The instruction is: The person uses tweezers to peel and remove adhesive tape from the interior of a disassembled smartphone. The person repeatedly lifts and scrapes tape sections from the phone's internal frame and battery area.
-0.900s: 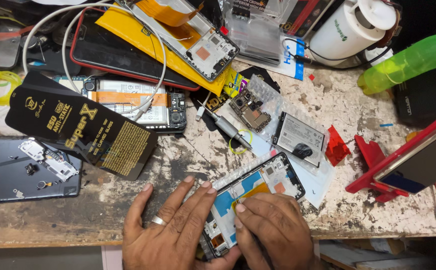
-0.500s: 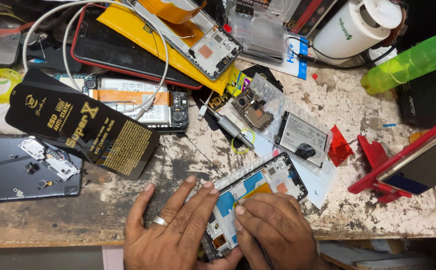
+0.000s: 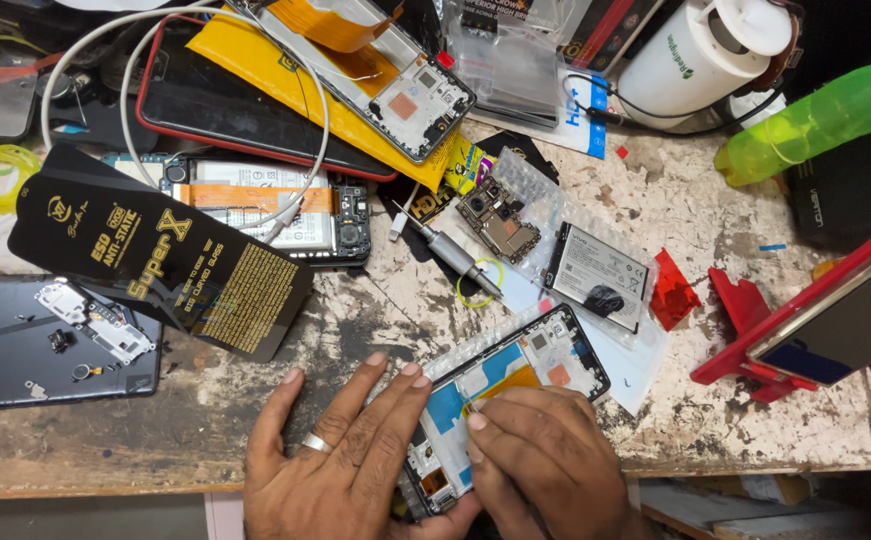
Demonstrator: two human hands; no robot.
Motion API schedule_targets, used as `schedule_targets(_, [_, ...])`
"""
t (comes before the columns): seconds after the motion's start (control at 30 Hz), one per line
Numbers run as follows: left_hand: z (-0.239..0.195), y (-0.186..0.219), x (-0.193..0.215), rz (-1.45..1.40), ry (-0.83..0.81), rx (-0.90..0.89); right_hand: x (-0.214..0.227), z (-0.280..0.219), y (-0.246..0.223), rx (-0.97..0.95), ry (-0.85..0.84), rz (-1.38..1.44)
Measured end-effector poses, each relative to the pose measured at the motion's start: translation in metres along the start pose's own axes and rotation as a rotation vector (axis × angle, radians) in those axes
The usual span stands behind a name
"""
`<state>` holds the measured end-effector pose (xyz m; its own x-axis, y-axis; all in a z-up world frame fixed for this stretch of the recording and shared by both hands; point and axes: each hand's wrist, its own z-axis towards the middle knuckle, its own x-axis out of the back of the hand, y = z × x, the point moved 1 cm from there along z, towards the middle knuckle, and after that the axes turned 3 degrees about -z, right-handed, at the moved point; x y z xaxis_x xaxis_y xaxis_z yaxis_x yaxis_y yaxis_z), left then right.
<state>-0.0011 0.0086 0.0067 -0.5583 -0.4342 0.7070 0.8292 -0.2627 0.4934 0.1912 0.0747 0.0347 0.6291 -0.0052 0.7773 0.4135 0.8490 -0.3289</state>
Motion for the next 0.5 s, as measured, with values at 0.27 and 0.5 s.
schedule_targets(0.27, [0.0006,0.0005,0.0003,-0.005,0.021,-0.006,0.0010,0.0004,-0.0010,-0.044,-0.004,-0.028])
schedule_targets(0.5, [0.0000,-0.0008,-0.0006,-0.006,-0.007,-0.005,-0.0006,-0.0024,0.0005,-0.014,-0.025,-0.019])
